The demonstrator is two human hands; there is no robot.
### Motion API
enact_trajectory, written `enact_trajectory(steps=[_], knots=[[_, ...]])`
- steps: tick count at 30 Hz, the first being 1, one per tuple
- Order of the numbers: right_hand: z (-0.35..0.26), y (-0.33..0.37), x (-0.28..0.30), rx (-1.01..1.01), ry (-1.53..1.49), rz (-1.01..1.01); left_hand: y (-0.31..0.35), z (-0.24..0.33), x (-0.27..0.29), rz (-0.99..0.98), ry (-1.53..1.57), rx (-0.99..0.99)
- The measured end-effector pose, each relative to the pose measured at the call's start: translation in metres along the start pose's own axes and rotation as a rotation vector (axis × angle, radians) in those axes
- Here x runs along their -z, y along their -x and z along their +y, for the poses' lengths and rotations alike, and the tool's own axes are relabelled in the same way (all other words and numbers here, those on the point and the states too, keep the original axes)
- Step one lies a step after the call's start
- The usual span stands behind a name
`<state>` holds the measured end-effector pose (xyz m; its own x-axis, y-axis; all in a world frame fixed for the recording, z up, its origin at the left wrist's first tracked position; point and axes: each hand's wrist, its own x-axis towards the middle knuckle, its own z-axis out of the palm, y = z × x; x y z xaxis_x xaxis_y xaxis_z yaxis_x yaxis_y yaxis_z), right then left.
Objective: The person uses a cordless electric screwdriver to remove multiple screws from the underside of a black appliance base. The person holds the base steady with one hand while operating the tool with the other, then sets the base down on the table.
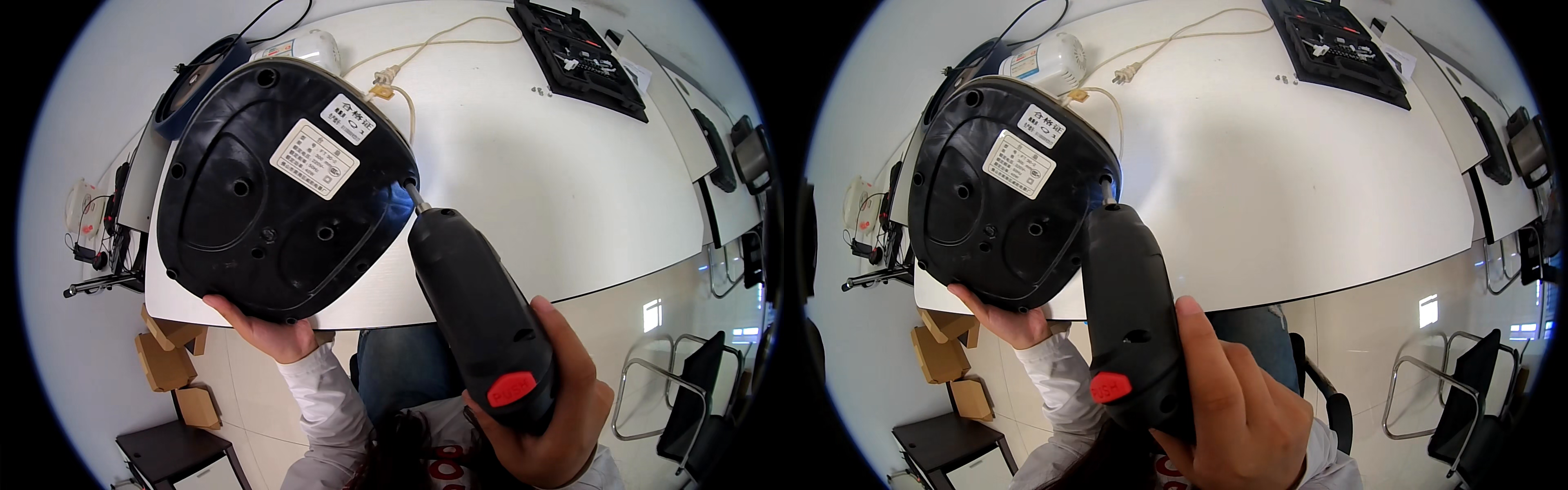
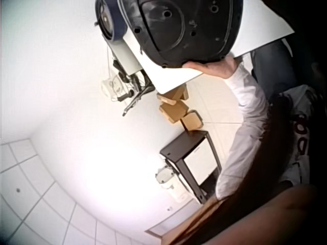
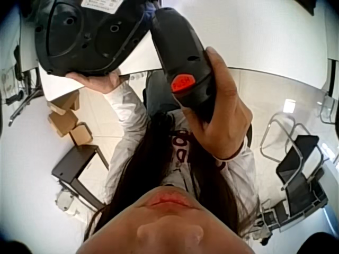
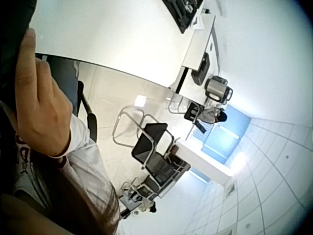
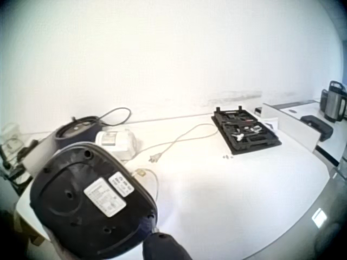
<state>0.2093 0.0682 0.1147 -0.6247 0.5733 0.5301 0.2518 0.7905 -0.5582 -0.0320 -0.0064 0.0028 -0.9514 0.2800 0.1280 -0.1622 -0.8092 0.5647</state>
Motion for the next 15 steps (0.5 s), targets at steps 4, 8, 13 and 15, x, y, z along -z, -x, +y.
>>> enact_trajectory(steps=[4,8,13,15], knots=[[-0.0012,-0.0005,0.0015,-0.010,-0.007,-0.006,-0.0005,0.0001,0.0017,0.007,-0.018,-0.007],[0.0004,0.0004,0.0006,-0.033,-0.017,-0.022,0.0000,0.0006,0.0001,0.017,-0.035,-0.016],[-0.0040,-0.0005,0.0060,-0.215,-0.079,-0.138,-0.0015,0.0006,0.0030,-0.006,-0.015,-0.012],[-0.0028,-0.0012,0.0045,-0.141,-0.066,-0.097,-0.0011,0.0005,0.0021,0.007,-0.019,-0.014]])
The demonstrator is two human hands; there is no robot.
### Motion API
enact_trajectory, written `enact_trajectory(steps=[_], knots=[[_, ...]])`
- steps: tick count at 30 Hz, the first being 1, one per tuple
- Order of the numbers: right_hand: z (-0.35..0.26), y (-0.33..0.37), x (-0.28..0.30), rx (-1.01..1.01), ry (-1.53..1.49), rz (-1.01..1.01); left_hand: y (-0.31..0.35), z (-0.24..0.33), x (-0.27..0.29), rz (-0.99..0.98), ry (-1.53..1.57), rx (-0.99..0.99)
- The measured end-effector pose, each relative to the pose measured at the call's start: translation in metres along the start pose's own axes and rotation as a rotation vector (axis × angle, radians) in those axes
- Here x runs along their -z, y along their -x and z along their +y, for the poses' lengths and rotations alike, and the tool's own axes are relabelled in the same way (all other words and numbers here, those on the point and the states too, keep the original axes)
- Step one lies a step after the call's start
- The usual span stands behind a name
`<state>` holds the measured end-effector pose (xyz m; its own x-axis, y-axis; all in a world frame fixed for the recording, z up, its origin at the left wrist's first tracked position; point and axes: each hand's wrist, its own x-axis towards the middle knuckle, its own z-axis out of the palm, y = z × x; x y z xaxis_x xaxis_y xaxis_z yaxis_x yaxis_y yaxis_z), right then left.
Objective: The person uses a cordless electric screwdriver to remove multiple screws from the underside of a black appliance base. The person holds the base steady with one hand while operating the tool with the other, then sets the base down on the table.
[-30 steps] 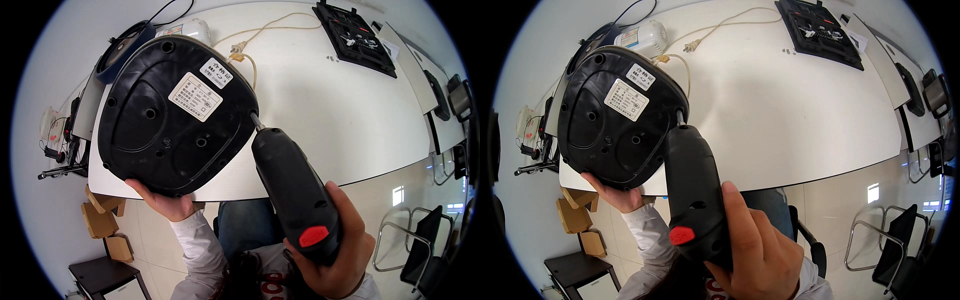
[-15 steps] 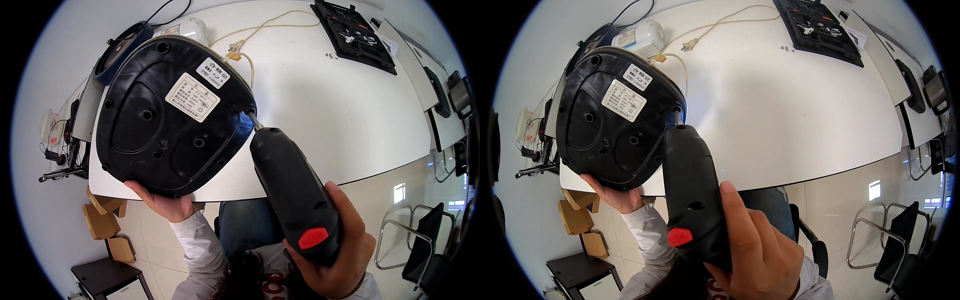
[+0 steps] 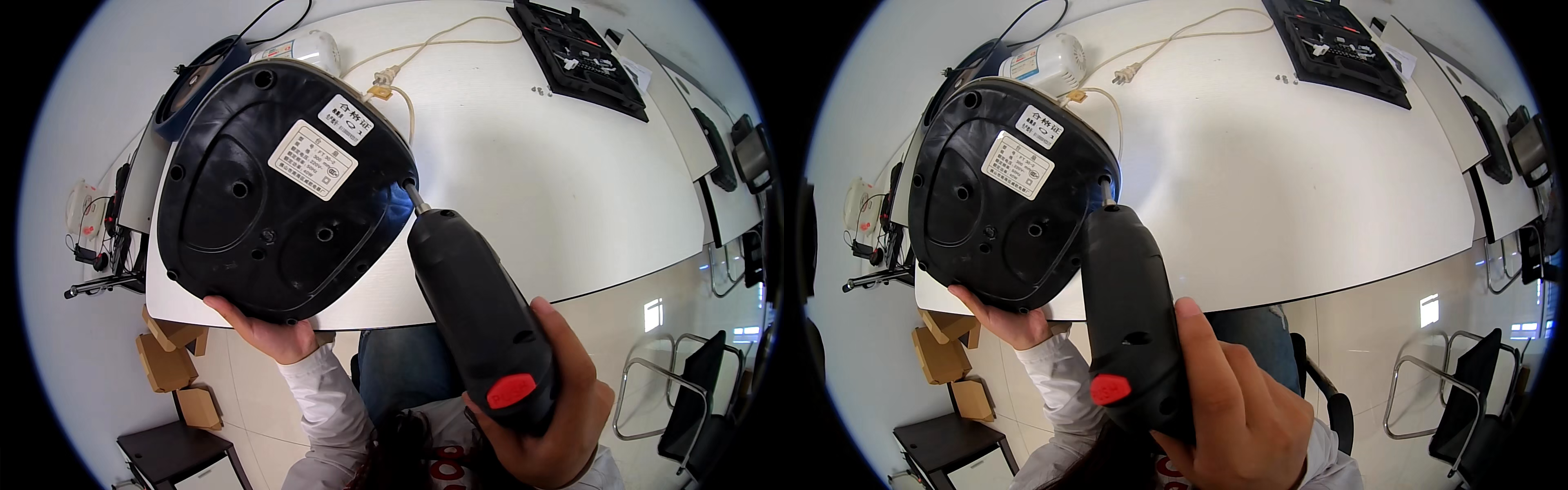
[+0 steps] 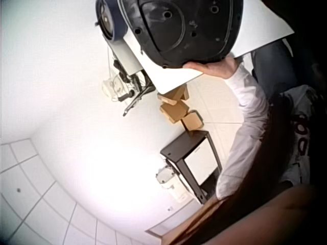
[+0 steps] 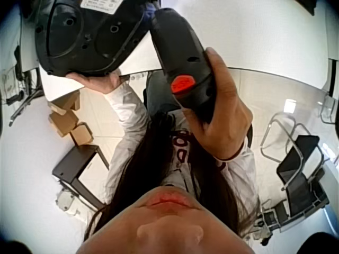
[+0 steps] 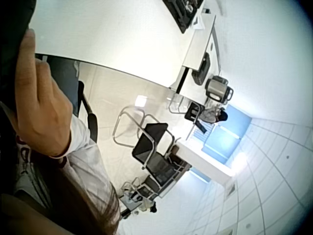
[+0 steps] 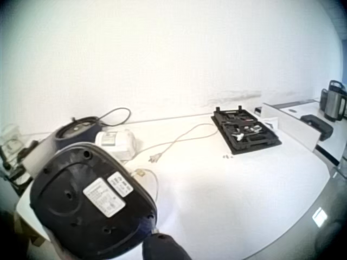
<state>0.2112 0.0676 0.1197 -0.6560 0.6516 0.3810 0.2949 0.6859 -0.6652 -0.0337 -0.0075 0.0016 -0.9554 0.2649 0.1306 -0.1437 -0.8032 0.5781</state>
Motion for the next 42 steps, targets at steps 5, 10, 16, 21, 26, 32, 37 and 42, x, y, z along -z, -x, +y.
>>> enact_trajectory(steps=[5,10,16,21,26,32,37,42], knots=[[0.003,0.002,-0.004,0.122,0.058,0.097,0.000,0.000,0.000,0.020,-0.026,-0.008],[-0.005,-0.005,0.000,0.094,0.101,0.054,0.000,-0.001,-0.002,0.043,-0.061,-0.028],[-0.009,-0.007,0.002,0.055,0.114,0.001,0.001,0.000,-0.001,0.017,-0.044,-0.009],[0.002,0.001,-0.006,0.140,0.085,0.120,0.001,0.001,-0.001,0.021,-0.050,-0.012],[-0.003,-0.001,-0.003,0.079,0.107,0.063,0.000,-0.001,-0.001,0.007,-0.030,-0.014],[-0.004,0.000,-0.001,0.037,0.090,0.026,0.001,0.000,-0.002,0.012,-0.022,-0.014],[0.001,-0.002,-0.004,0.117,0.083,0.103,0.001,-0.001,-0.003,0.010,-0.025,-0.014],[-0.001,0.000,-0.005,0.081,0.115,0.089,0.001,-0.001,-0.003,0.019,-0.041,-0.014]])
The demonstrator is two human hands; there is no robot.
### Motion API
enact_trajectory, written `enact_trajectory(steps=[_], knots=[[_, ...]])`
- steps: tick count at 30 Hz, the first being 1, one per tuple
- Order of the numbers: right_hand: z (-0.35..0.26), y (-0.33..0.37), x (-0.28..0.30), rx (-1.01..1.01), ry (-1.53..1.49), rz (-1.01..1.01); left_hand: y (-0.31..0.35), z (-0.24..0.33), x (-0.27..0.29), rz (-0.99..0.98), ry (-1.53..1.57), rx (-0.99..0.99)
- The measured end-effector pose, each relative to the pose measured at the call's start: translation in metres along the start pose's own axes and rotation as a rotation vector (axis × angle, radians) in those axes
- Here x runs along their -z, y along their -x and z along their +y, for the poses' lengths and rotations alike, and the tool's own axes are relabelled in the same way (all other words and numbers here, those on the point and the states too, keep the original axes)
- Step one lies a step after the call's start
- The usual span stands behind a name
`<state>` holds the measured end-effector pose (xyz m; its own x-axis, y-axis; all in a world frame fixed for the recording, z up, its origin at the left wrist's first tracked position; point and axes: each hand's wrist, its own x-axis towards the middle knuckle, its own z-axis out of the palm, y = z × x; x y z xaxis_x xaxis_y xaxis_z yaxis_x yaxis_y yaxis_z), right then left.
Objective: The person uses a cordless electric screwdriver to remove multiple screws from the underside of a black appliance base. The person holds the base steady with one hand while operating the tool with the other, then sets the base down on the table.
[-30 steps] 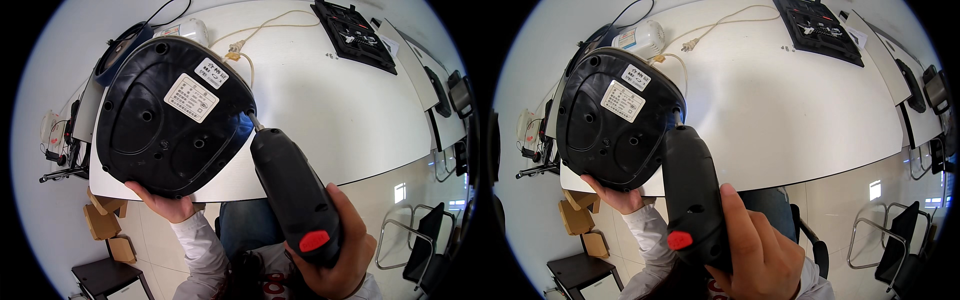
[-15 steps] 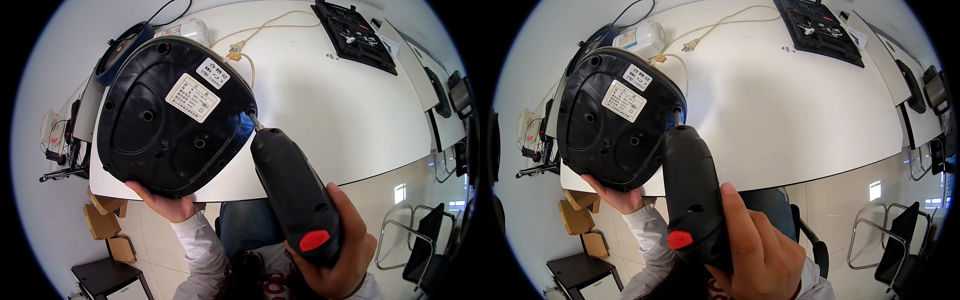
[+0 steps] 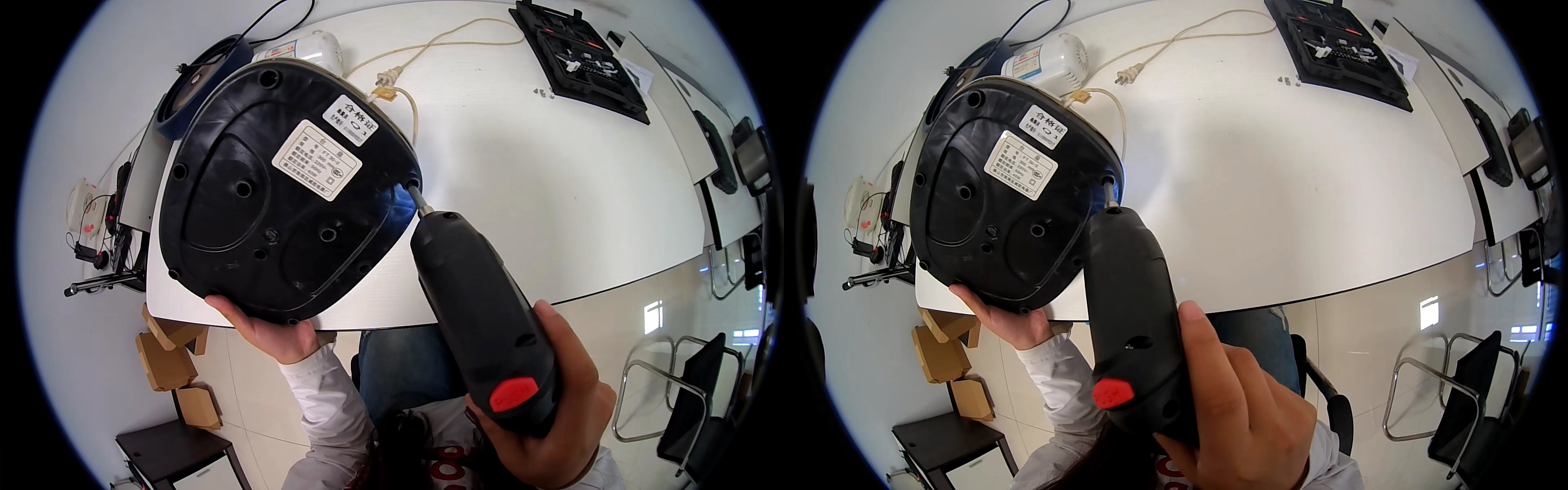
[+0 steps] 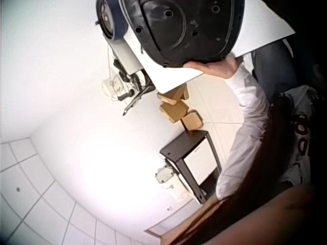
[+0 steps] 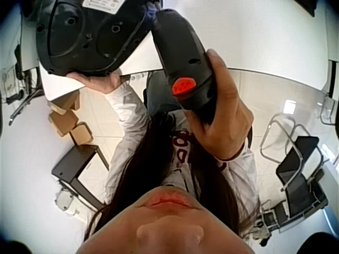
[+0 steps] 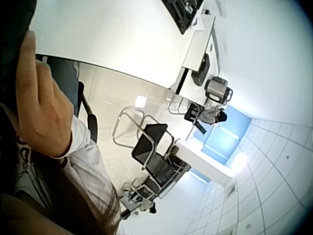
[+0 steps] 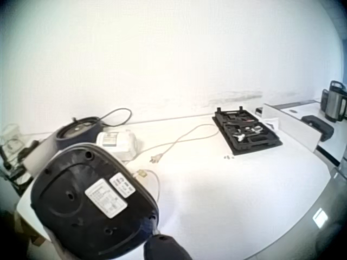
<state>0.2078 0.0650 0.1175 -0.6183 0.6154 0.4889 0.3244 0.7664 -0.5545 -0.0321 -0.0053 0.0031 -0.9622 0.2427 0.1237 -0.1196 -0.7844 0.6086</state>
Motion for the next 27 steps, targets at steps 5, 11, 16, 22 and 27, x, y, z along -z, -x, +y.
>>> enact_trajectory(steps=[5,11,16,22,27], knots=[[0.0009,-0.0004,0.0010,0.017,-0.036,0.005,0.0001,0.0006,-0.0002,0.024,-0.009,-0.017],[0.0019,0.0008,0.0016,0.014,-0.039,-0.001,-0.0002,0.0001,0.0014,0.004,0.017,-0.009],[0.0044,0.0021,-0.0008,0.051,-0.027,0.035,-0.0004,0.0003,0.0020,-0.016,0.029,0.002],[0.0063,0.0044,-0.0010,0.026,-0.023,0.012,-0.0002,0.0006,0.0003,0.005,-0.008,-0.011],[0.0042,0.0013,0.0017,0.052,-0.045,0.021,0.0008,0.0013,-0.0007,0.003,0.007,-0.004]])
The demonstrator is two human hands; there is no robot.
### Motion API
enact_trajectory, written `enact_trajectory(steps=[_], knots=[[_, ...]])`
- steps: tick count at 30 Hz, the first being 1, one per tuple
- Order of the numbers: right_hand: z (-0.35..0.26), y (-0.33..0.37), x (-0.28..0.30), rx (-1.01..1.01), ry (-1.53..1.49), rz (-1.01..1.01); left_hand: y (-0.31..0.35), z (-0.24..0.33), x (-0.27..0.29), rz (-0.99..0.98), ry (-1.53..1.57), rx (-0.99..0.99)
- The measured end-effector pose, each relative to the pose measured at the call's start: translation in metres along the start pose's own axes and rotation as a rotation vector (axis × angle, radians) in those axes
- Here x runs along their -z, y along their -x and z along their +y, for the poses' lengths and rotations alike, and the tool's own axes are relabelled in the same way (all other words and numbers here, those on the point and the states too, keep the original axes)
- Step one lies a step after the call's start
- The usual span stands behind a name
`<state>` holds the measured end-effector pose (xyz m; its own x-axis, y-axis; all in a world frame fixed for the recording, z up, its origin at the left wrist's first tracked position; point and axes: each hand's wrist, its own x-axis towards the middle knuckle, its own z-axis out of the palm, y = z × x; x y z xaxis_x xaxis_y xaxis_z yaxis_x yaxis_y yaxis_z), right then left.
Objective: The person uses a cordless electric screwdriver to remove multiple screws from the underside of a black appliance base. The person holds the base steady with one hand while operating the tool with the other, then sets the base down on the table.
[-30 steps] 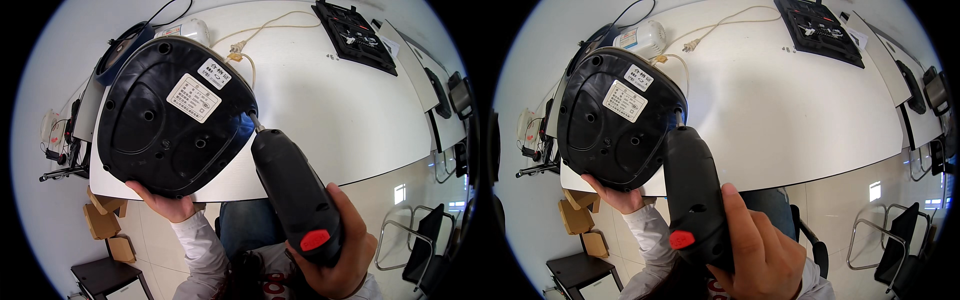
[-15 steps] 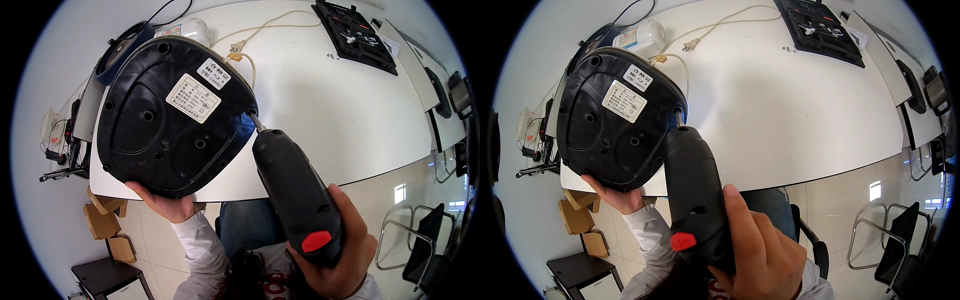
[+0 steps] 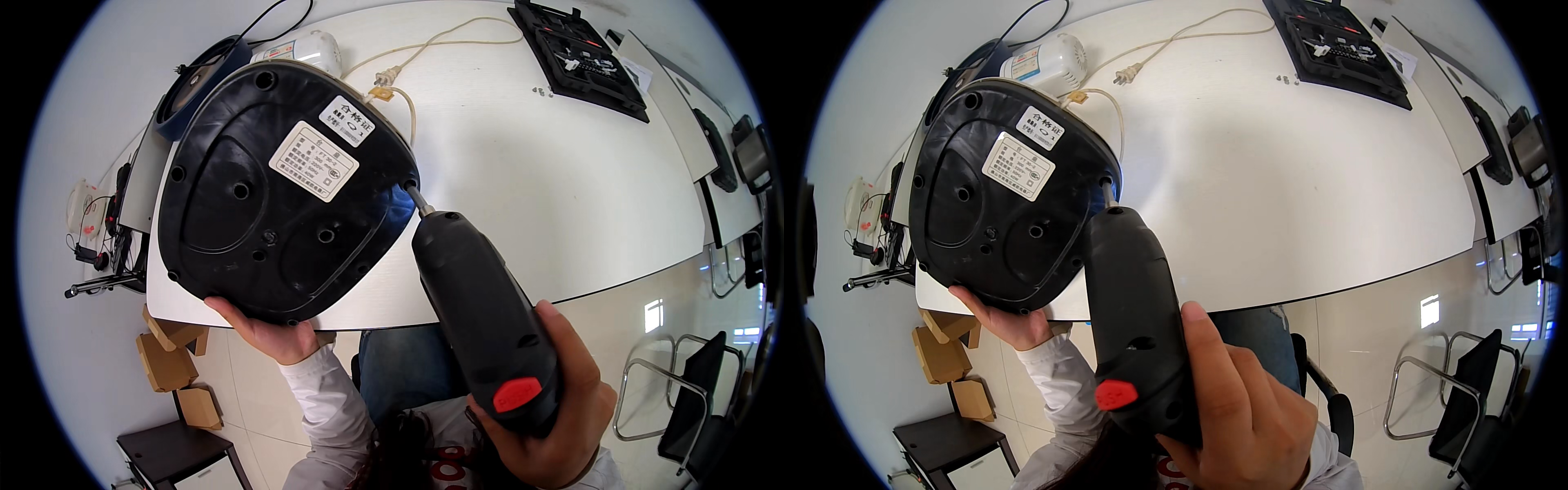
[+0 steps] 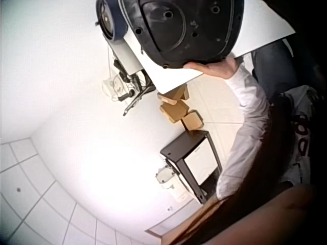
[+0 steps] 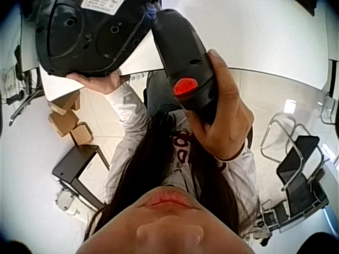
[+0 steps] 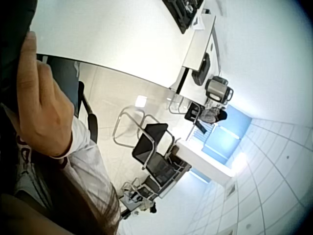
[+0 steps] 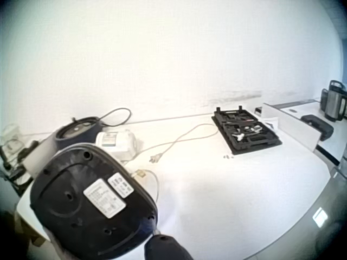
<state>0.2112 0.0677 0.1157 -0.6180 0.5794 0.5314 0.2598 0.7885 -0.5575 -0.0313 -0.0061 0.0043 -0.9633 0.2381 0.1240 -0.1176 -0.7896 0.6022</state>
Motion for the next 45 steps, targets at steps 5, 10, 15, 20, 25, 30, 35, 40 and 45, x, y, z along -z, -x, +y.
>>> enact_trajectory(steps=[5,10,15,20,25,30,35,40,45], knots=[[0.000,0.001,0.000,0.000,0.004,0.002,0.001,-0.001,0.000,-0.014,0.010,0.008],[0.001,0.001,-0.001,-0.001,-0.002,-0.009,0.000,0.001,0.003,-0.026,0.016,0.006],[-0.033,-0.013,0.003,-0.664,-0.362,0.184,-0.001,-0.006,-0.005,-0.026,0.028,0.035],[-0.001,-0.002,0.001,-0.012,0.029,-0.023,-0.001,0.000,0.003,-0.007,0.010,0.004],[-0.007,-0.001,0.010,-0.190,0.011,-0.149,0.000,0.001,0.002,-0.004,0.018,0.021],[-0.012,0.006,0.030,-0.190,0.003,-0.051,-0.003,-0.005,0.001,-0.046,0.068,0.063],[-0.010,0.023,0.013,-0.779,-0.267,0.178,0.000,0.002,0.009,-0.040,0.110,0.079],[0.004,0.004,0.040,-1.067,-0.323,-0.053,0.004,-0.001,-0.007,-0.014,0.099,0.101],[-0.005,-0.008,-0.013,-0.379,-0.338,0.372,0.006,0.003,-0.001,0.019,0.080,0.083]])
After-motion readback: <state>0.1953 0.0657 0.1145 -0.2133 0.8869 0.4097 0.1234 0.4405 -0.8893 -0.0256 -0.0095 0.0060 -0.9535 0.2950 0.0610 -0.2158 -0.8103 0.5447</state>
